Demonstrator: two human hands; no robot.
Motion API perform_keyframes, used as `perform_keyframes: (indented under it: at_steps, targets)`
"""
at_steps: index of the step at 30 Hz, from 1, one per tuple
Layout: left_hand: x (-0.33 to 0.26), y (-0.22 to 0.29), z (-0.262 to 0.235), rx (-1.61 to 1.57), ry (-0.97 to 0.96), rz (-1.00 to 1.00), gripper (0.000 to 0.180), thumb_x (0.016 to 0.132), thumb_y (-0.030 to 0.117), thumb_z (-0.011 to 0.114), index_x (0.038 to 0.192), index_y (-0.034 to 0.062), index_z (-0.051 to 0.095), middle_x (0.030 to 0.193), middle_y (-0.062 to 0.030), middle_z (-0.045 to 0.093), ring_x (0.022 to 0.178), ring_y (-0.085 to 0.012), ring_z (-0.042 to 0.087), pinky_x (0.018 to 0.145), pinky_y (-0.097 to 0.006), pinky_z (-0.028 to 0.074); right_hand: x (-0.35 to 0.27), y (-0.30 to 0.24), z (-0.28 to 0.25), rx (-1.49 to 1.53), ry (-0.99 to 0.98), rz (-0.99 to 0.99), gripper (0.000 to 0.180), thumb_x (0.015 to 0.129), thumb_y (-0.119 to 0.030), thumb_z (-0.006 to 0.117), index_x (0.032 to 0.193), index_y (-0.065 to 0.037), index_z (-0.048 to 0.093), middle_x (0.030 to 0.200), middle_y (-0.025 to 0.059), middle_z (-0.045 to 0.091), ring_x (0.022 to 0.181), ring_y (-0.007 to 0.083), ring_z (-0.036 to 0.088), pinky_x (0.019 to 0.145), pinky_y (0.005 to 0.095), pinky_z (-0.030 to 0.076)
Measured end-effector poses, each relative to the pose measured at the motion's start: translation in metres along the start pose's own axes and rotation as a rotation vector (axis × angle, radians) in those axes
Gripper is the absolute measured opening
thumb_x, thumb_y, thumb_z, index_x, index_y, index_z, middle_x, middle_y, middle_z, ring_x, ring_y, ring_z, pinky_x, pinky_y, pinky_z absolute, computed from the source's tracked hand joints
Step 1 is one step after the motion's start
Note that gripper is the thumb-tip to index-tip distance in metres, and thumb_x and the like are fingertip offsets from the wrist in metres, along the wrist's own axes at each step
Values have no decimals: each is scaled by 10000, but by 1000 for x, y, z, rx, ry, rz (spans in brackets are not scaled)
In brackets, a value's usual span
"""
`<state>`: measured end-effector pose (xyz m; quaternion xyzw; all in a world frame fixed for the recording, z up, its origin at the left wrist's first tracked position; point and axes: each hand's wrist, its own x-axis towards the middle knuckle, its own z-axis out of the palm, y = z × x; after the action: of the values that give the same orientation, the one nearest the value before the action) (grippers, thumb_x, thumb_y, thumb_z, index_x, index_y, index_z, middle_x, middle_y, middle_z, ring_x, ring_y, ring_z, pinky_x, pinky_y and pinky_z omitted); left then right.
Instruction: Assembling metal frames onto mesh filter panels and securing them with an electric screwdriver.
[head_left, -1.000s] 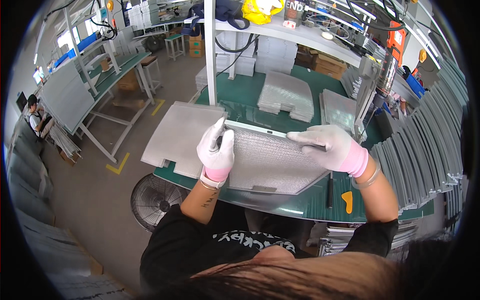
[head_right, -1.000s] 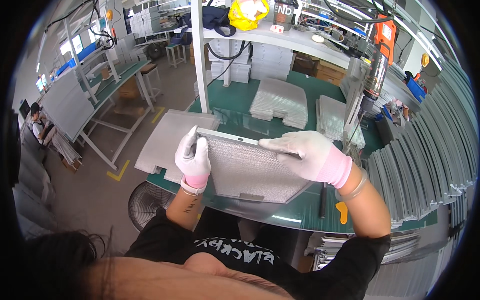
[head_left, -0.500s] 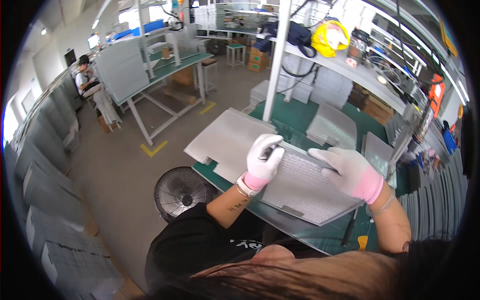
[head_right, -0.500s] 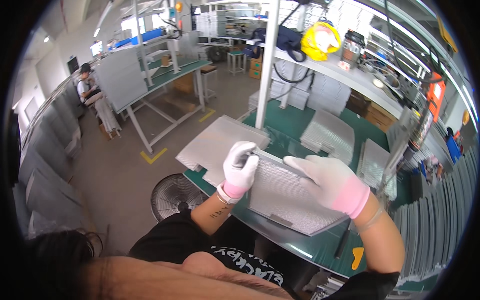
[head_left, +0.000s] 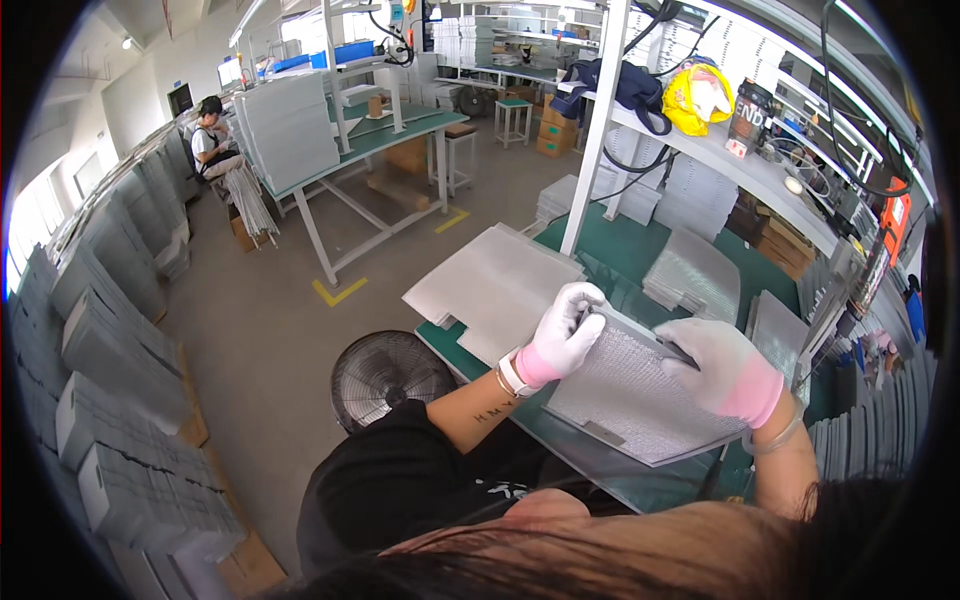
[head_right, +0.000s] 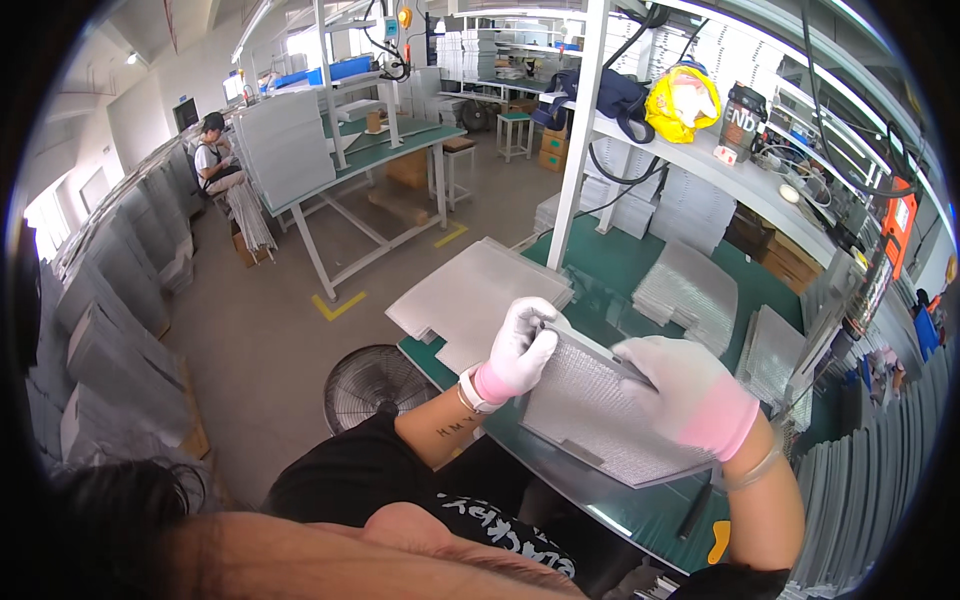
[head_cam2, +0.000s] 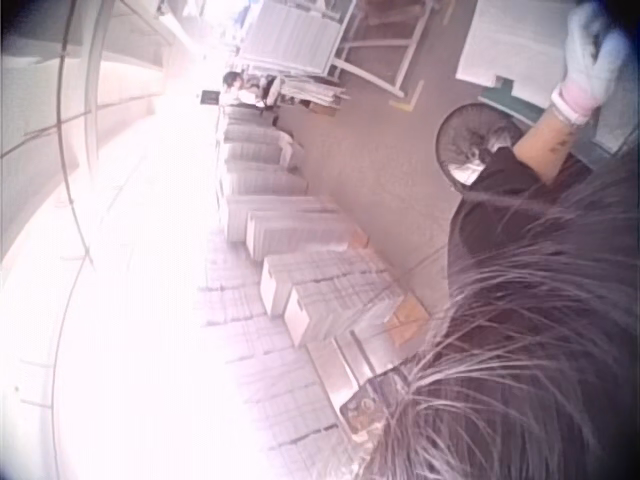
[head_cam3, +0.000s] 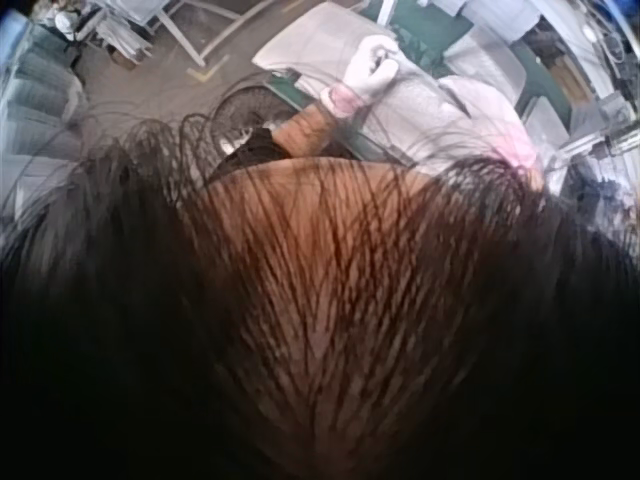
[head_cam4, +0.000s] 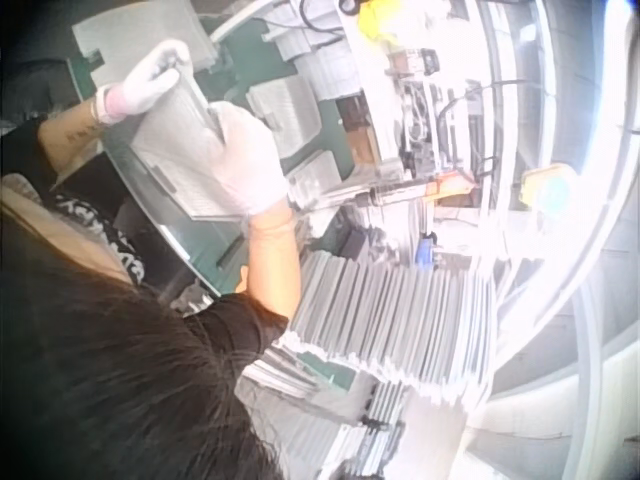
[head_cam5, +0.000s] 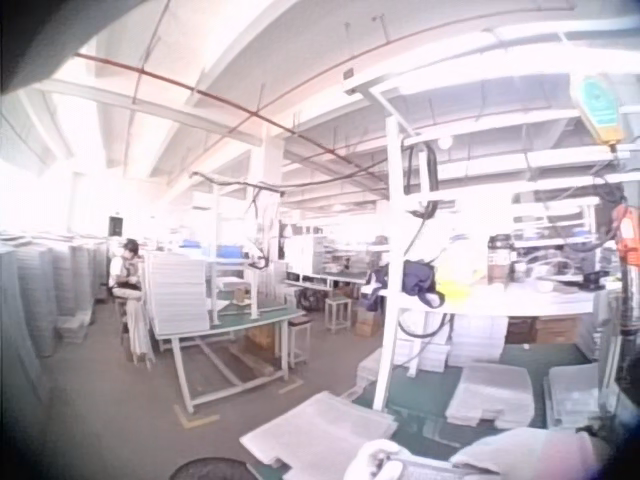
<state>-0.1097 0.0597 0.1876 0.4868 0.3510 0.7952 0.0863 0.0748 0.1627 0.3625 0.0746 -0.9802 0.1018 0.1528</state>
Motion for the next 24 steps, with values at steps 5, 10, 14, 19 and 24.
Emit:
perform_keyframes:
  at_steps: [5,10,14,19,24]
  targets:
    - [-5,-2,0,-111,-47,18,287,916,-10,538,1181,73,462,1038,-4,467,854,-58,427,771,-216,398,7,-7,4,-10,-158,61,209,832,-131,617,1005,-20,575,927,184,616,887,366,608,779,424,489]
    - [-13,11,-1,-136,-17,-64,286,909,-17,542,1172,73,477,1057,-5,461,878,-61,419,773,-217,400,7,-8,12,98,-83,81,183,871,-152,585,980,-7,562,933,191,592,915,369,593,798,414,478]
    - [-18,9,0,-51,-19,34,303,910,-13,551,1187,80,468,1065,-19,475,875,-66,448,770,-223,412,6,-11,20,136,-223,162,225,886,-163,575,1030,5,540,935,212,583,916,386,591,800,431,473]
    - [-18,4,1,-91,-7,113,306,918,13,579,1196,68,462,1068,-57,548,919,-117,552,805,-263,466,6,-18,25,53,-162,146,242,901,-181,555,1042,12,517,934,210,577,888,393,599,790,442,482]
    - [-15,-10,4,-7,28,187,320,913,-3,579,1205,47,458,1085,-77,564,944,-132,569,836,-270,471,6,-18,37,-410,-148,164,150,900,-145,544,982,-22,521,906,180,583,793,361,631,715,430,527]
